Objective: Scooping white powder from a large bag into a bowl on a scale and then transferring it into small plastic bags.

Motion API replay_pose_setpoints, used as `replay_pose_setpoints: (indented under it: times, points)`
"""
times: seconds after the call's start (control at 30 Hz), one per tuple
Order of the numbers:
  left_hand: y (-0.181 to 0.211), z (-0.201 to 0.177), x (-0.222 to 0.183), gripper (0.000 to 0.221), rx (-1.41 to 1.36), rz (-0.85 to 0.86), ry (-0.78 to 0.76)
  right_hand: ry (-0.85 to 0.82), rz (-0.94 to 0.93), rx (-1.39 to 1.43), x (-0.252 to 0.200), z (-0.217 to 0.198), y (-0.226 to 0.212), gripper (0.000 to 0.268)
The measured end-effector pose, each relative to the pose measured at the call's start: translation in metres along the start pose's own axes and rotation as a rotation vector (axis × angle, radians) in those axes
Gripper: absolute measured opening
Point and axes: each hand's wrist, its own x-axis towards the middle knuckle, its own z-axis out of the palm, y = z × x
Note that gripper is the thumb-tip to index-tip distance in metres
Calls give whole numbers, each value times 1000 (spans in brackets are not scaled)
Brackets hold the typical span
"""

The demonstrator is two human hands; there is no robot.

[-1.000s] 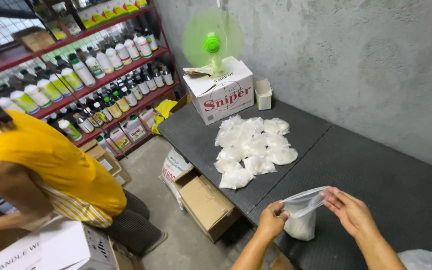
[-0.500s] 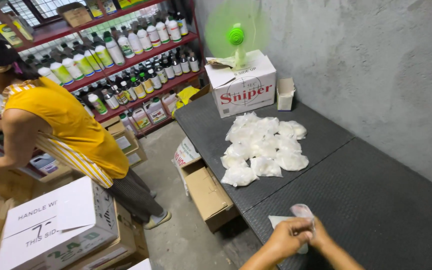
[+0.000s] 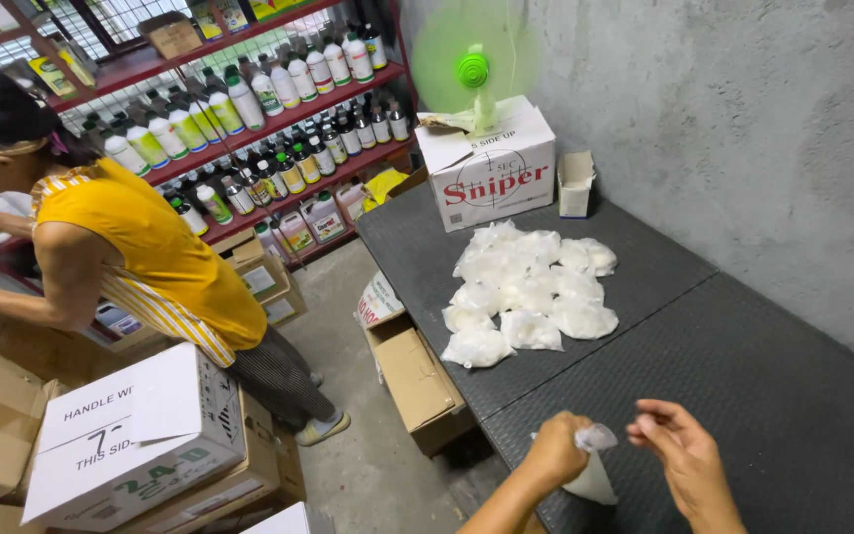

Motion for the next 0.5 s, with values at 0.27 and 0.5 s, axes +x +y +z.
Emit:
replay_pose_setpoints:
  times: [0.27,0.5]
  points:
    - [53,-23,-20,30,-135,89,-203,-190,-101,-507,41,-38,207,58]
    - [15,-46,-35,110,-85,-343,-176,-131,185,-319,22,6,104,21]
